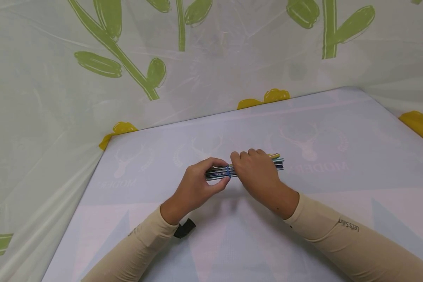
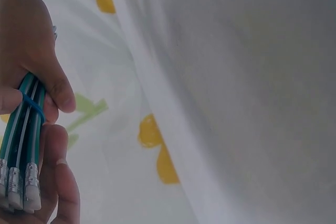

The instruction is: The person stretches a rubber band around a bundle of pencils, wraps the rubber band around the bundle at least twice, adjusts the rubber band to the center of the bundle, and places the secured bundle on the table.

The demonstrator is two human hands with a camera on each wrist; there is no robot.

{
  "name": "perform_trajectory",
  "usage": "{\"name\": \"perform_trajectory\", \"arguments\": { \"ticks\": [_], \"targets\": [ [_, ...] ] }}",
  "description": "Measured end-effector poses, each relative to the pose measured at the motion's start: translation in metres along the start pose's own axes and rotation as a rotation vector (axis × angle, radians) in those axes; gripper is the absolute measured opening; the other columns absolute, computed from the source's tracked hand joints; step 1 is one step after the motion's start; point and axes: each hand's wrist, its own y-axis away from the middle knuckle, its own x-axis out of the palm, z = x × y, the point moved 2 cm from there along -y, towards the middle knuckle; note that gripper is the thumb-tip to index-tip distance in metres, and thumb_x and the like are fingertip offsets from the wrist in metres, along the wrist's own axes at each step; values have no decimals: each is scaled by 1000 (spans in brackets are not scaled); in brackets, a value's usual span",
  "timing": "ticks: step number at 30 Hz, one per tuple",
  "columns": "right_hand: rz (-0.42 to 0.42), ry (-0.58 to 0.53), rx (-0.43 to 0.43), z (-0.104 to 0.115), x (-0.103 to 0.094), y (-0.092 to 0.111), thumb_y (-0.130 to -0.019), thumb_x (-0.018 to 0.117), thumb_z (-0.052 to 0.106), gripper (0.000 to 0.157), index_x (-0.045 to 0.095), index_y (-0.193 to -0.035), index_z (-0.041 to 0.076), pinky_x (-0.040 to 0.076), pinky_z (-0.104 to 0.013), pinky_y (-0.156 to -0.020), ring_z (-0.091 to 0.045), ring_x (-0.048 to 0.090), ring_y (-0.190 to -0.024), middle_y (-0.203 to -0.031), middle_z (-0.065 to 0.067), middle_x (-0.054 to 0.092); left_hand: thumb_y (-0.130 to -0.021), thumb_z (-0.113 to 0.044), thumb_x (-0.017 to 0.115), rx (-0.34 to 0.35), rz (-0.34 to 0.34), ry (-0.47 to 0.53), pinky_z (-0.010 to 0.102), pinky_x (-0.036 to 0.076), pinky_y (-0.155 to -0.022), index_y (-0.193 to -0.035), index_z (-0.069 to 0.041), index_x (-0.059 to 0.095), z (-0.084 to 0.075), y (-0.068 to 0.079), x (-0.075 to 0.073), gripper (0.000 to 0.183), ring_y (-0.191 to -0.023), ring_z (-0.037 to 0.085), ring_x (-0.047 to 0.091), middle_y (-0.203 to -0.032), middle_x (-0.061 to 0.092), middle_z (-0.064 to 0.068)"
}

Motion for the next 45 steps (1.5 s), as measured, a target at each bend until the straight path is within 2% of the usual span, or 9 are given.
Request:
{"name": "perform_trajectory", "arguments": {
  "ticks": [8, 13, 29, 36, 39, 45],
  "targets": [
    [-19, -25, -18, 3, 0, 1, -80, 80, 0, 24, 60, -93, 3, 55, -38, -67, -23, 58, -65, -79, -10, 70, -84, -21, 82, 28, -17, 8, 18, 55, -83, -117, -11, 70, 0, 1, 1, 37, -97, 9, 69, -112, 74, 0],
    [-14, -27, -19, 4, -1, 2, -80, 80, 1, 24, 60, -94, 3, 56, -39, -68, -22, 58, -66, -80, -10, 70, -83, -22, 83, 39, -22, -2, 16, 54, -83, -116, -10, 71, -1, 1, 1, 37, -97, 9, 70, -112, 75, 0],
    [-21, -12, -29, 1, -4, 0, -81, 78, -1, 22, 59, -91, 5, 52, -36, -61, -22, 58, -63, -74, -9, 66, -84, -21, 81, 49, -9, 89, 13, 54, -80, -113, -7, 72, 0, -1, -2, 33, -95, 10, 71, -107, 75, 2],
    [-48, -10, -38, -1, -5, 0, -81, 78, 0, 21, 60, -90, 5, 51, -35, -57, -21, 56, -59, -71, -8, 64, -85, -24, 80, 51, -9, 50, 20, 51, -83, -113, -11, 73, 1, -2, -2, 32, -92, 7, 70, -106, 76, -1],
    [-58, -9, -38, -2, -5, 0, -81, 78, 0, 20, 60, -90, 5, 51, -35, -56, -21, 55, -58, -70, -8, 63, -84, -25, 81, 52, -17, 25, 23, 46, -79, -112, -12, 73, 3, -2, -2, 32, -90, 5, 70, -105, 76, -3],
    [-65, 1, -36, -4, -6, -1, -80, 78, 1, 19, 62, -90, 5, 49, -34, -53, -21, 53, -56, -69, -8, 63, -84, -26, 81, 61, -32, -2, 23, 41, -72, -111, -12, 73, 3, -2, -4, 31, -87, 5, 70, -104, 76, -3]
  ]
}}
